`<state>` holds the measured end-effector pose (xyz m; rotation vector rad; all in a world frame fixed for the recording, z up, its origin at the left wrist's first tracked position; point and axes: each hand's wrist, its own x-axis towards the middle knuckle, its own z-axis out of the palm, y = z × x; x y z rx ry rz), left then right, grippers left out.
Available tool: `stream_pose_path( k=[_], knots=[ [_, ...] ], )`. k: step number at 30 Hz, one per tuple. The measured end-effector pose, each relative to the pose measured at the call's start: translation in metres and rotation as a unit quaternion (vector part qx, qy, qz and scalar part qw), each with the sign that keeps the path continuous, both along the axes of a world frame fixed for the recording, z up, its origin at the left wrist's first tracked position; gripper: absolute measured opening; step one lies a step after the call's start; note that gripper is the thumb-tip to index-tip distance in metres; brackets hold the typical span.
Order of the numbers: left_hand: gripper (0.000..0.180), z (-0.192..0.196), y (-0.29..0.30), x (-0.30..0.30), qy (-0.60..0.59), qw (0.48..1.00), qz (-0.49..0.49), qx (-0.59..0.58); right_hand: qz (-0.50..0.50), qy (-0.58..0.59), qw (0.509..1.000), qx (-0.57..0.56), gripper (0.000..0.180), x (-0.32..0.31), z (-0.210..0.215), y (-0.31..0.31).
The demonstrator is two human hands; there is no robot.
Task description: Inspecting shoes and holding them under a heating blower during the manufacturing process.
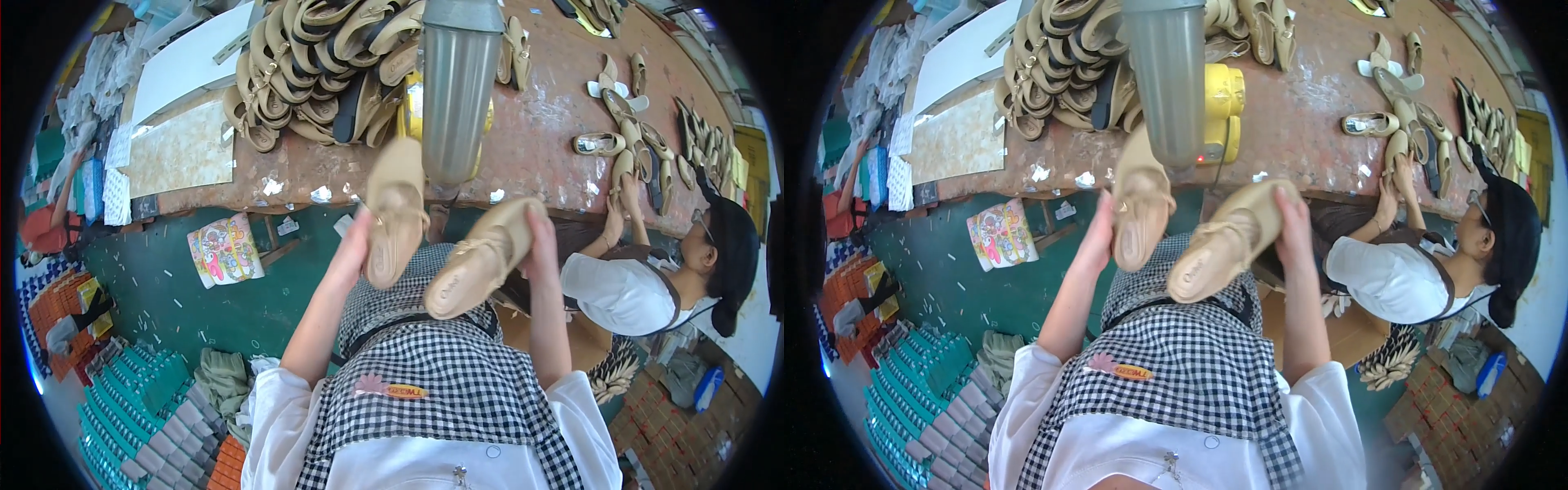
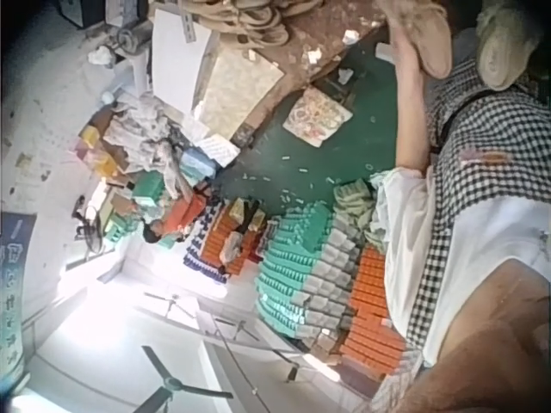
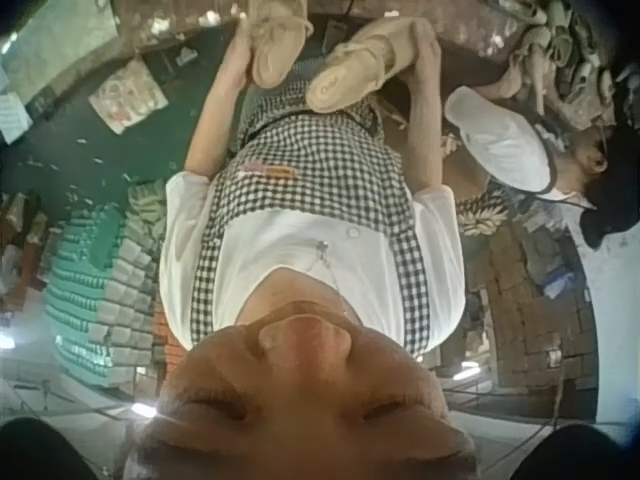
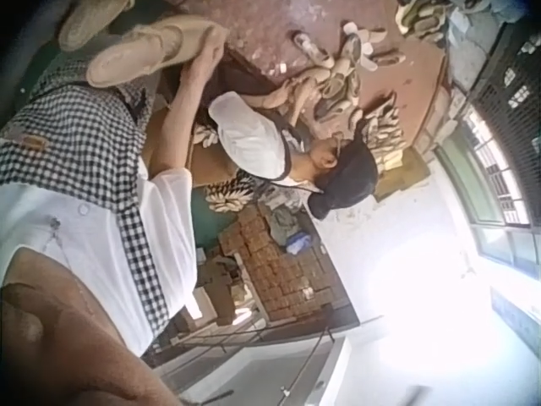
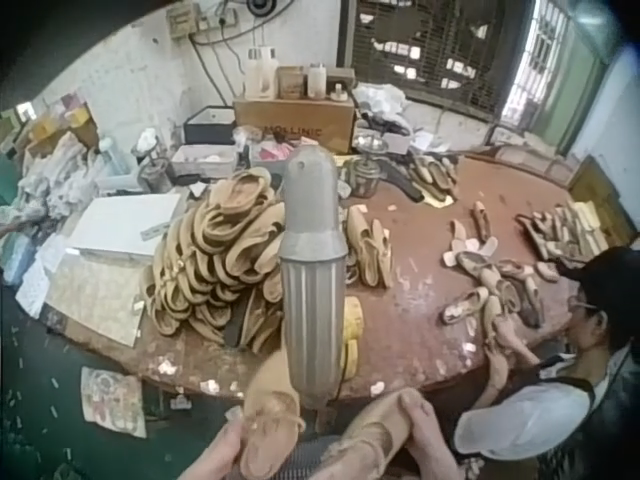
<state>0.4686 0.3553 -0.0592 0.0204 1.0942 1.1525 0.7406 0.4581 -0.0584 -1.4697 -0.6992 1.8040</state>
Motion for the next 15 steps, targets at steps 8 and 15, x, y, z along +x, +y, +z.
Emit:
stream_pose_path(
  k=[8,15],
  knots=[
    [0.071,-0.020,-0.050,-0.002,0.217,0.958,-0.181,0.051,0.210,-0.037,0.976,0.042,0.043,-0.064,-0.005,-0.009],
    [0.053,0.010,-0.052,-0.080,0.261,0.956,0.130,-0.001,0.126,-0.099,0.982,0.099,0.037,-0.011,-0.030,0.069]
  ],
)
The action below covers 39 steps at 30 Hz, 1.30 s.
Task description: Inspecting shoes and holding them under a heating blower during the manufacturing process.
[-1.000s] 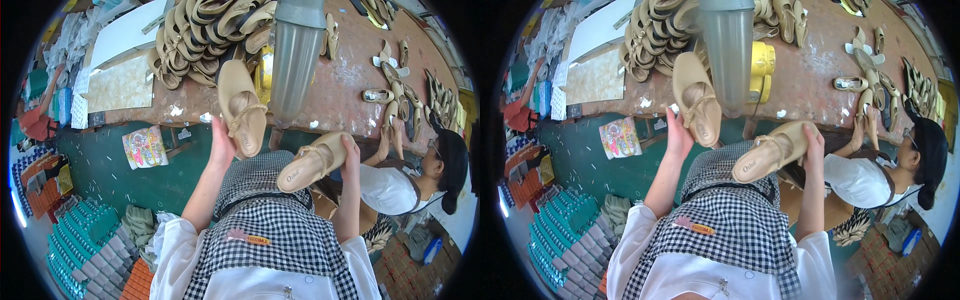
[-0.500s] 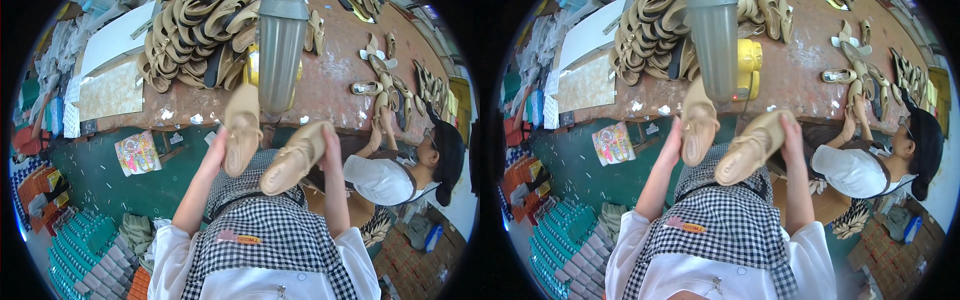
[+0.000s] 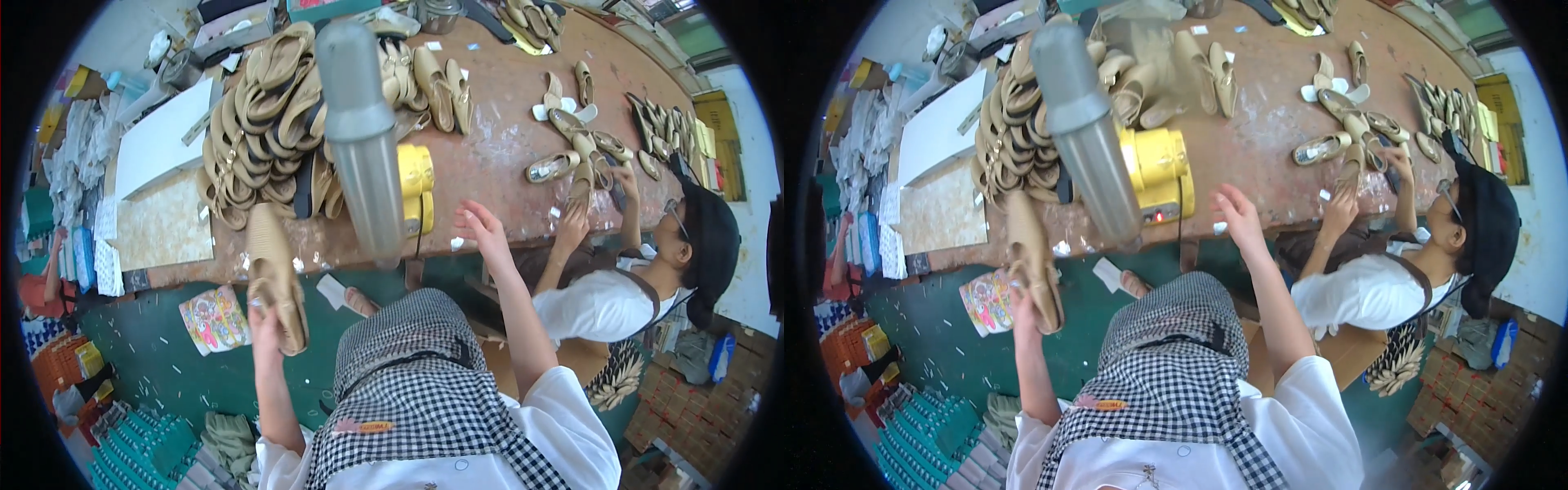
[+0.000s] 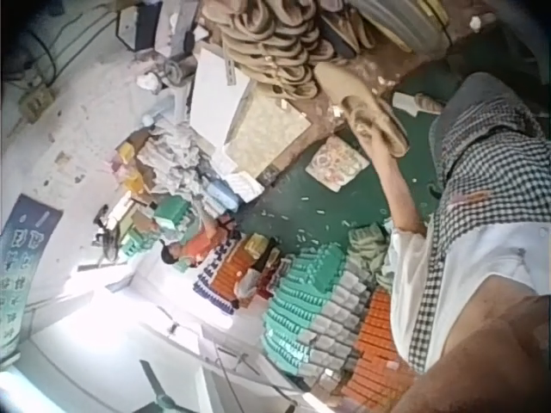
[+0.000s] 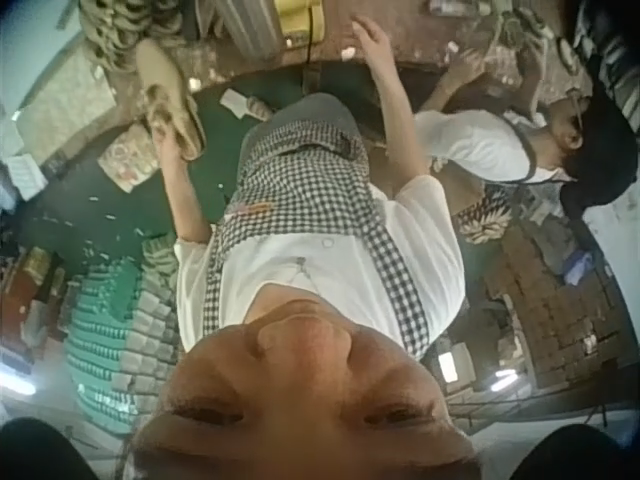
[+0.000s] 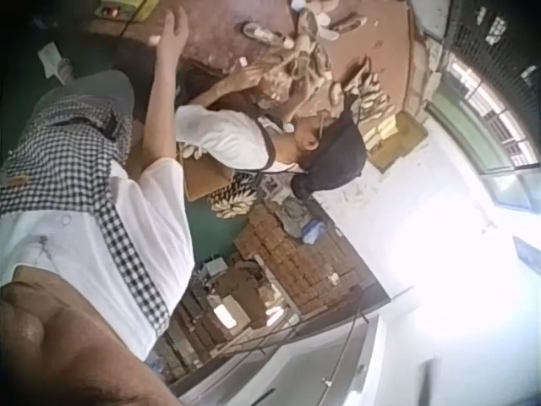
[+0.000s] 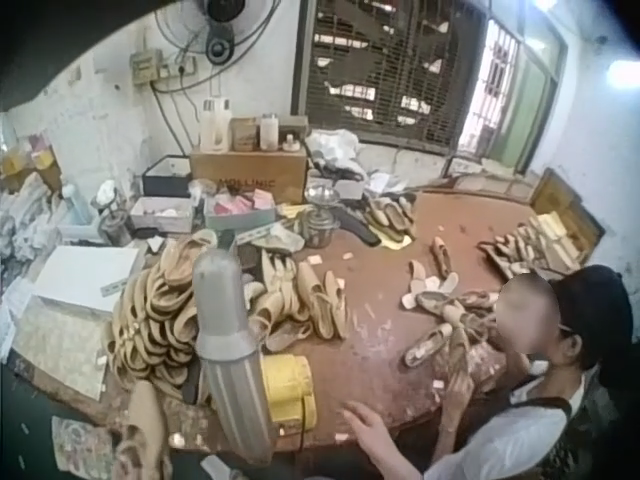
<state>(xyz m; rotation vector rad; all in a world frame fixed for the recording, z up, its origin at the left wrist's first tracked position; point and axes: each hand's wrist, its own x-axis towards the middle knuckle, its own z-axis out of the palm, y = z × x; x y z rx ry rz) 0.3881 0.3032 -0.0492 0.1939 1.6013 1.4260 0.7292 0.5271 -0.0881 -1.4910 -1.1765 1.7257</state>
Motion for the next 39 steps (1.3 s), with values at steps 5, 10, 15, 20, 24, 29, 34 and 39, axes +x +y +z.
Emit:
stream_pose_path(
  k=[5,10,15,20,24,29,34,39],
  knots=[
    [0.051,0.052,0.074,-0.027,0.142,0.983,0.094,0.067,0.067,0.090,0.983,0.144,0.031,-0.053,0.015,0.080],
    [0.051,0.101,0.225,-0.052,0.235,0.966,0.012,0.104,0.089,0.089,0.975,0.183,0.028,-0.088,0.041,0.137],
    [0.043,0.046,0.276,-0.153,0.233,0.968,-0.088,-0.001,-0.001,-0.075,0.949,0.307,0.036,-0.087,-0.020,0.187],
    [0.037,0.036,0.273,-0.144,0.062,0.992,-0.104,0.032,-0.071,-0.290,0.914,0.274,0.057,-0.029,-0.112,0.243],
    [0.037,0.027,0.231,-0.165,-0.005,0.999,-0.038,0.018,0.031,-0.370,0.917,0.145,0.055,-0.053,-0.126,0.262],
    [0.042,0.023,0.221,-0.157,0.084,0.993,-0.082,-0.026,0.032,-0.278,0.941,0.191,0.046,-0.039,-0.111,0.287],
    [0.051,0.001,0.210,-0.164,0.035,0.999,-0.021,0.032,0.035,-0.024,0.949,0.312,0.046,-0.066,-0.018,0.290],
    [0.057,-0.013,0.186,-0.178,0.058,0.998,0.038,-0.012,0.264,0.006,0.943,0.204,0.053,-0.156,0.023,0.288]
  ],
)
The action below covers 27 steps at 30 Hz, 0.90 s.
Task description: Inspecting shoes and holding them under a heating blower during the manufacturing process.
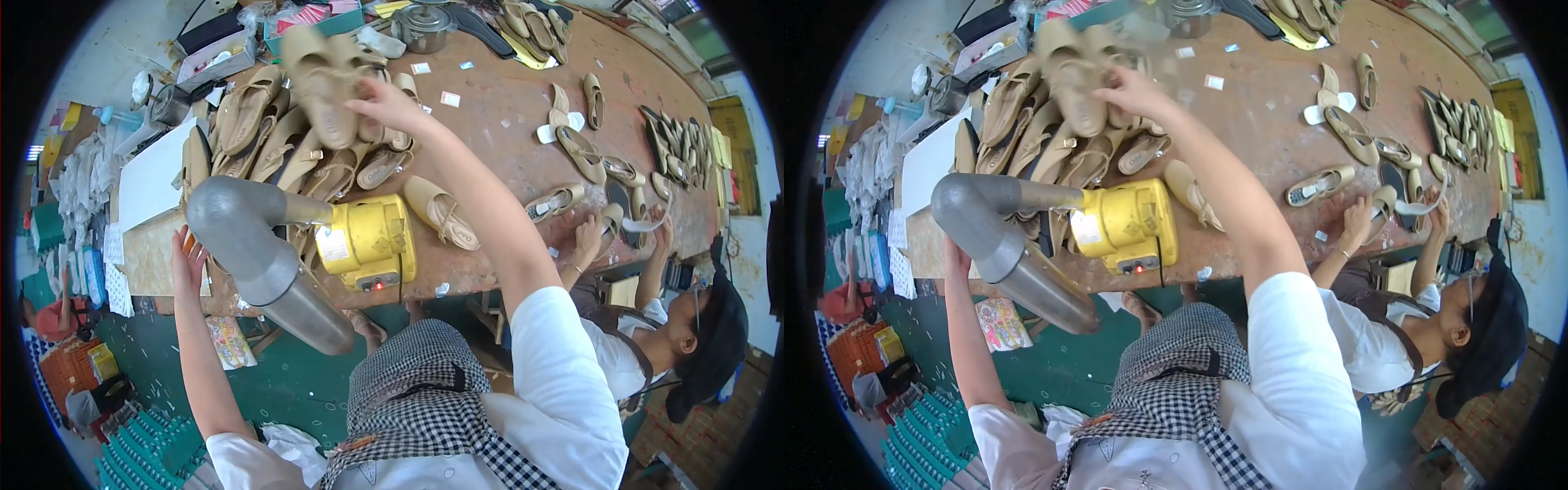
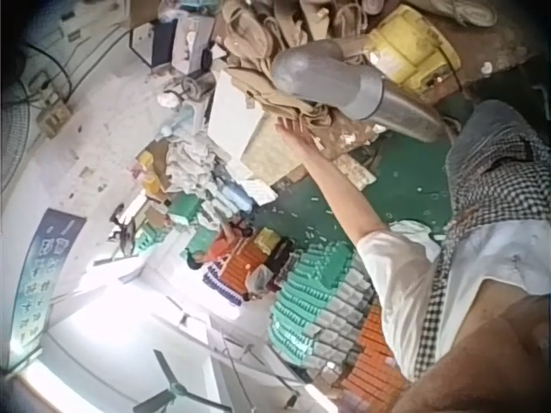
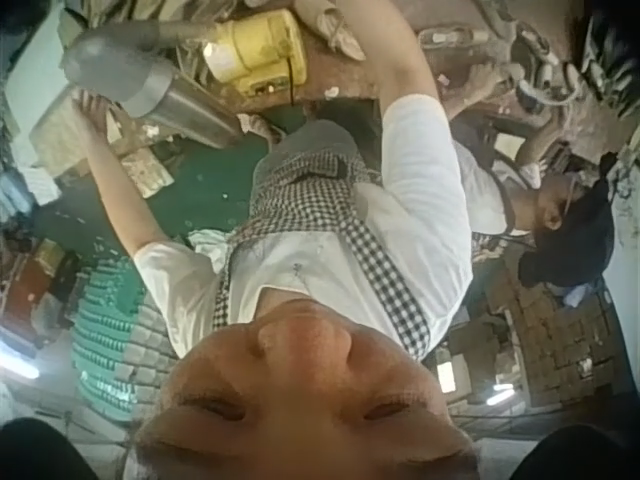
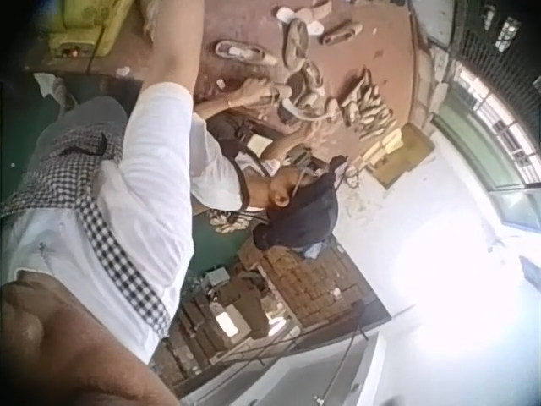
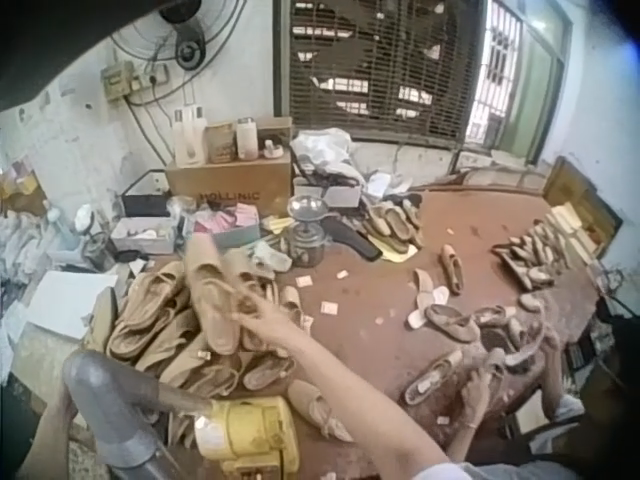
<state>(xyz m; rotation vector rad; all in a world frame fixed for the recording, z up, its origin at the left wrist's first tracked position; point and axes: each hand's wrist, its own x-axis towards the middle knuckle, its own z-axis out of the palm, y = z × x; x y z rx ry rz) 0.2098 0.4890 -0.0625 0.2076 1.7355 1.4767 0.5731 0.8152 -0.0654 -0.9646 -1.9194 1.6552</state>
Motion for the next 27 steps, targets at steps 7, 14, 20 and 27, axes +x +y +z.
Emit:
stream_pose_path(
  k=[7,14,20,27],
  knots=[
    [0.050,0.031,-0.085,0.035,-0.003,0.999,-0.044,-0.017,-0.151,-0.206,0.931,0.262,0.032,0.139,-0.074,-0.022],
    [0.047,0.008,-0.201,0.106,-0.120,0.989,0.064,-0.053,-0.070,-0.434,0.891,0.113,0.040,0.204,-0.145,-0.132],
    [0.052,-0.001,-0.203,0.240,-0.119,0.963,-0.099,-0.222,-0.113,-0.128,0.963,-0.208,0.035,0.196,-0.074,-0.175],
    [0.040,-0.006,-0.125,0.350,-0.189,0.946,-0.262,0.001,-0.213,0.038,0.902,-0.374,0.041,0.152,-0.018,-0.334]
  ],
)
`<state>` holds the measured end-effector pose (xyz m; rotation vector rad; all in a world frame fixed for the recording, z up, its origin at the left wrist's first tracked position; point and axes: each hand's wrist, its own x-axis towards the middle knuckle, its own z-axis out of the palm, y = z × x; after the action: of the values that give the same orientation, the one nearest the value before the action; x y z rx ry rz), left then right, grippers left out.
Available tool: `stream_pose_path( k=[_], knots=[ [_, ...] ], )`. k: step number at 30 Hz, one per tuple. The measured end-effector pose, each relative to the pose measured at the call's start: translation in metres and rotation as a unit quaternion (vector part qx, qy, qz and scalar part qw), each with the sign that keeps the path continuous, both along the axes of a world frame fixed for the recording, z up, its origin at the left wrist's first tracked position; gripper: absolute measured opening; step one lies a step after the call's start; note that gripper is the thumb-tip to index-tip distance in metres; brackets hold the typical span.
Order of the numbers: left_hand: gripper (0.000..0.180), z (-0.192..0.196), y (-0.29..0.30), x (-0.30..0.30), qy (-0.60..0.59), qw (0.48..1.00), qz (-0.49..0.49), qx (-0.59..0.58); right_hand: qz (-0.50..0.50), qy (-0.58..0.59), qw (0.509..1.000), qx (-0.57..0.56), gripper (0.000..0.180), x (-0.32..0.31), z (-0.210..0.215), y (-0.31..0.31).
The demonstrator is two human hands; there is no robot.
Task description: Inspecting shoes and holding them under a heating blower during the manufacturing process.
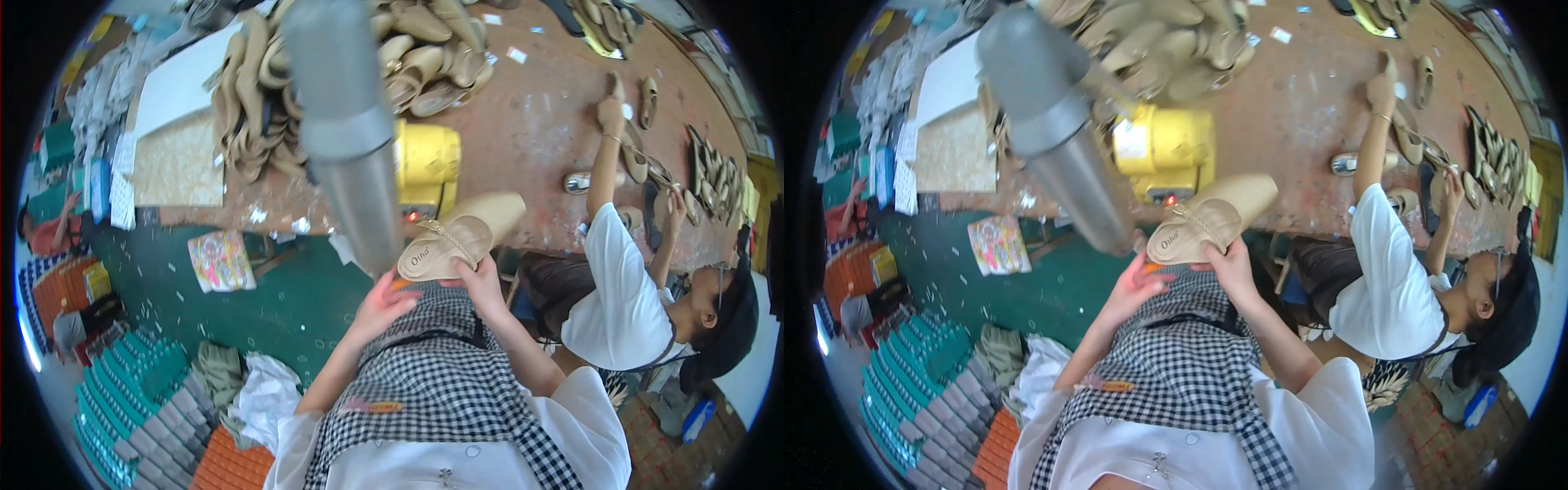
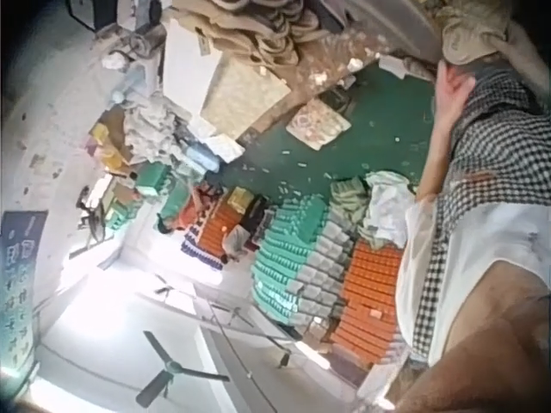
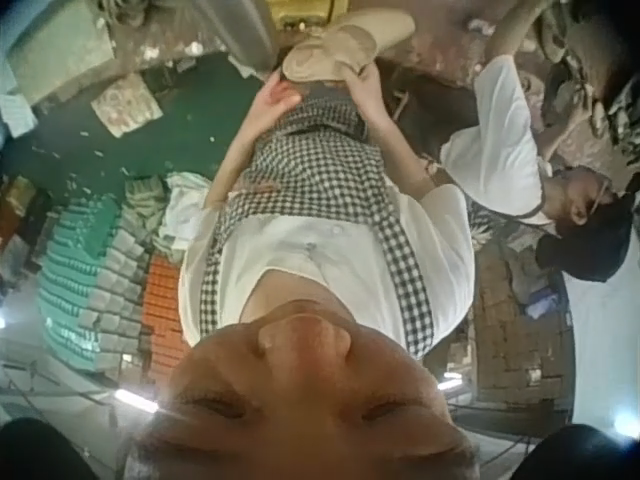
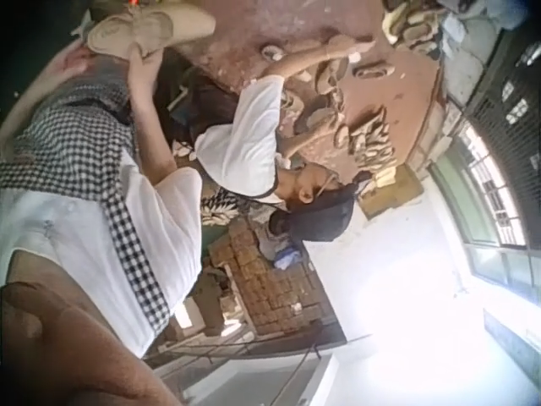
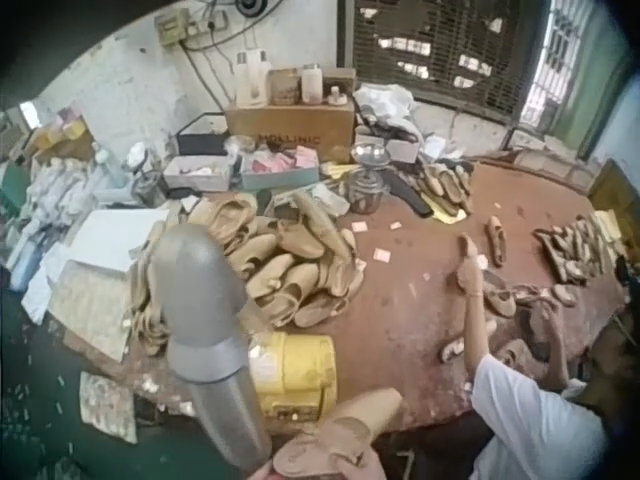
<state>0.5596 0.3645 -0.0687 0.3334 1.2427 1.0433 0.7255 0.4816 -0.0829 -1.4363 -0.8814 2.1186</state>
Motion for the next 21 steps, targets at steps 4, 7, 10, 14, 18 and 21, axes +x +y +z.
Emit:
stream_pose_path(
  k=[4,7,10,14,18,21],
  knots=[
    [0.029,-0.009,-0.033,-0.019,0.002,0.995,0.089,-0.037,0.100,0.033,0.994,-0.024,0.048,0.000,0.011,-0.020],
    [0.028,-0.007,-0.051,-0.035,0.011,0.996,0.081,-0.029,0.035,0.074,0.990,-0.113,0.034,0.003,-0.005,-0.015],
    [0.032,-0.030,-0.045,-0.040,0.016,0.997,0.018,-0.070,0.040,0.065,0.992,-0.105,0.023,-0.025,-0.072,-0.029],
    [0.041,-0.118,-0.040,-0.052,-0.051,0.973,0.209,-0.085,-0.085,0.042,0.984,-0.148,0.033,-0.059,-0.122,-0.069],
    [0.036,-0.128,-0.024,-0.049,-0.033,0.974,0.177,-0.135,-0.100,0.069,0.985,-0.125,0.035,-0.045,-0.118,-0.052],
    [0.028,-0.134,-0.018,-0.049,-0.063,0.988,0.084,-0.115,-0.020,-0.046,0.999,-0.007,0.034,-0.047,-0.107,-0.044]
  ],
)
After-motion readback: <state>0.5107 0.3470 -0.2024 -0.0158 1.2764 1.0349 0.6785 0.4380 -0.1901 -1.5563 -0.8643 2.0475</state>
